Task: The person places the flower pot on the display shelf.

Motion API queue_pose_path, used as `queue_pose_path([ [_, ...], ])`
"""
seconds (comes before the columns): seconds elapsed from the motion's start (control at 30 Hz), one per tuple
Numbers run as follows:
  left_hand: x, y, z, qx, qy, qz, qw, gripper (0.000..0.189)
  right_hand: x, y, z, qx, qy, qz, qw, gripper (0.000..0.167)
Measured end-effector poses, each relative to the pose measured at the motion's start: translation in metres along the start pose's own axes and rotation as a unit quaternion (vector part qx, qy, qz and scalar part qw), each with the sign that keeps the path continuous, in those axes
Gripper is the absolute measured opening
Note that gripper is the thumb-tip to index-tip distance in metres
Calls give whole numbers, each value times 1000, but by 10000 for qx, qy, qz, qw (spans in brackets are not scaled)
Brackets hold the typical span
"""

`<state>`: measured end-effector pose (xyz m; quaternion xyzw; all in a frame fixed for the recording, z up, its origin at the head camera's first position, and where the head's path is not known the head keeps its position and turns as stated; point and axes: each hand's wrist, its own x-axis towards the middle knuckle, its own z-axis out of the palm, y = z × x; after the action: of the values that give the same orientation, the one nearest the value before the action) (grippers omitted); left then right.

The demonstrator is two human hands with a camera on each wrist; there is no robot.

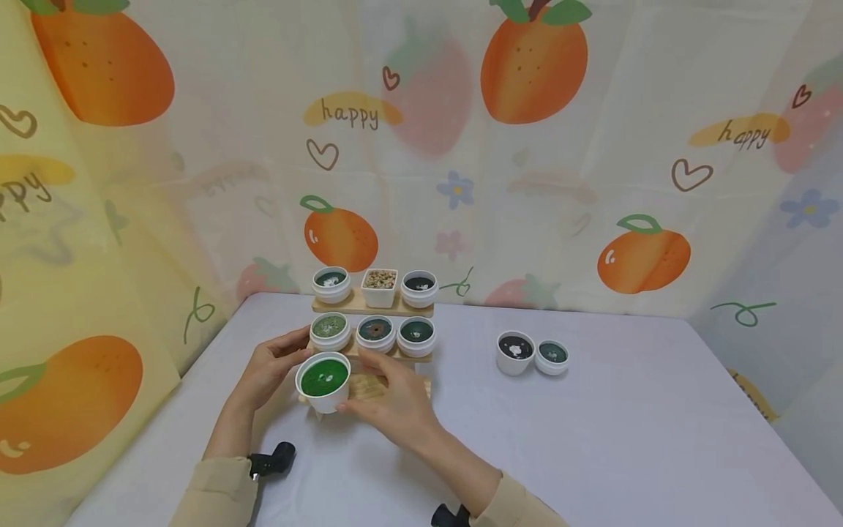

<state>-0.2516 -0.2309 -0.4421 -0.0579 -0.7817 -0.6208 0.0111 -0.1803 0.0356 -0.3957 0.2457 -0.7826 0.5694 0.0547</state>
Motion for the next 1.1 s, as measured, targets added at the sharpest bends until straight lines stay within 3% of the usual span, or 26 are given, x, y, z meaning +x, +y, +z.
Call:
queue_pose_path([
  [0.27,1,0,0,5,-14,-80,10000,57,-4,-4,-24,-84,350,-365,9987,64],
  [0.63,1,0,0,-11,-40,-38,10000,57,-4,-2,-62,-227,854,-323,9956,59],
  [0.93,1,0,0,15,-12,-52,10000,57,-2,10,-97,-446,1468,53,9881,57],
  [1.1,1,-1,0,-5,-1,-41,10000,57,-3,19,-114,-384,1688,469,9838,56],
])
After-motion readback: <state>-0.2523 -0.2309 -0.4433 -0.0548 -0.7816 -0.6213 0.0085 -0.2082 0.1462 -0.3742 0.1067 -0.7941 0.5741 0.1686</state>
